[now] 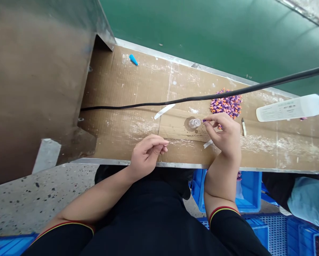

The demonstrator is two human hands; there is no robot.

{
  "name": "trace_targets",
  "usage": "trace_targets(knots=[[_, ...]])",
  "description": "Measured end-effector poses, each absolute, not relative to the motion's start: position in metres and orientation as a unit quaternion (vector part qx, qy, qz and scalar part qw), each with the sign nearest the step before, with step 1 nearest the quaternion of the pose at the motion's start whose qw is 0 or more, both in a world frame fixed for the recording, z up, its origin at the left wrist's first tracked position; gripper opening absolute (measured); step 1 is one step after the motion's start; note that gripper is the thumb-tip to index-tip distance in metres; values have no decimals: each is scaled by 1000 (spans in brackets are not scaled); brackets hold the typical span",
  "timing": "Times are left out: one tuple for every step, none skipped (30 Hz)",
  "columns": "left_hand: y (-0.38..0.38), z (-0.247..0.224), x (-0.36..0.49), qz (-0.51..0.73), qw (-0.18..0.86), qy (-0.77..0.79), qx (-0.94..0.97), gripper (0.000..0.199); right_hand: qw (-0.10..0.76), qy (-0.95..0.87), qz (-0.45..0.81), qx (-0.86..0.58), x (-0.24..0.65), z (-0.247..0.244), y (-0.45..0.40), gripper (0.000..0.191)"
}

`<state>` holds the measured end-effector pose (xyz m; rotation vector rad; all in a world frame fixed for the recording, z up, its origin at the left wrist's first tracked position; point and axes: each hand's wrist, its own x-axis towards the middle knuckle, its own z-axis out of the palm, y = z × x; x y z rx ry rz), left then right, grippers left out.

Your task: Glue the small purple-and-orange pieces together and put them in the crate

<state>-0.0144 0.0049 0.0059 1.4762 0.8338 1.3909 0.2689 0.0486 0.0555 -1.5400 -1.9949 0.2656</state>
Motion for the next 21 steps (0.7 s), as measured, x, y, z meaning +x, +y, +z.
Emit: trace_targets(knots=[[5, 6, -14, 564, 457, 336, 600, 24, 297, -752, 99, -580, 269, 55, 48, 11], [5, 6, -14, 564, 457, 336, 600, 24, 294, -754, 100, -579, 269, 55, 48, 11], [6, 7, -14, 564, 457, 337, 599, 23, 291, -756, 101, -578, 269, 55, 48, 11], [6, 7, -14, 565, 457, 339, 598, 23, 288, -758, 102, -576, 269, 55, 48, 12], [6, 7, -14, 565, 457, 340, 597, 22, 287, -760, 102, -575, 268, 55, 48, 13], [6, 7, -14, 564, 457, 342, 596, 21, 286, -761, 101, -574, 268, 55, 48, 13], [6, 8, -13, 563, 458, 342, 596, 21, 285, -762, 98, -574, 268, 55, 48, 14], [6, 8, -13, 563, 459, 342, 595, 21, 284, -762, 94, -574, 267, 54, 48, 14], [6, 8, -13, 563, 461, 342, 594, 21, 284, -763, 91, -574, 267, 54, 48, 14], [6, 8, -13, 564, 463, 342, 593, 21, 284, -764, 88, -573, 267, 53, 49, 14], [6, 7, -13, 565, 465, 342, 590, 21, 283, -764, 88, -573, 267, 53, 49, 15], [5, 7, -13, 565, 467, 342, 588, 21, 282, -765, 89, -572, 267, 52, 49, 15], [5, 7, -13, 564, 468, 342, 587, 22, 281, -765, 91, -573, 267, 52, 49, 15], [5, 6, -13, 564, 470, 342, 587, 23, 279, -764, 93, -574, 267, 52, 49, 15], [5, 6, -13, 565, 470, 340, 587, 24, 275, -764, 95, -576, 268, 52, 49, 15], [5, 5, -13, 567, 470, 338, 586, 26, 272, -763, 97, -579, 267, 52, 49, 15], [4, 5, -13, 568, 471, 335, 585, 28, 271, -762, 97, -581, 267, 53, 49, 15], [4, 5, -13, 571, 472, 333, 584, 30, 273, -760, 98, -581, 267, 53, 49, 14], [4, 5, -13, 572, 473, 331, 582, 32, 276, -759, 99, -582, 267, 54, 49, 14], [4, 5, -13, 574, 474, 332, 579, 34, 280, -756, 99, -583, 268, 55, 49, 14], [4, 5, -13, 576, 475, 334, 575, 36, 285, -753, 97, -586, 268, 55, 49, 14]])
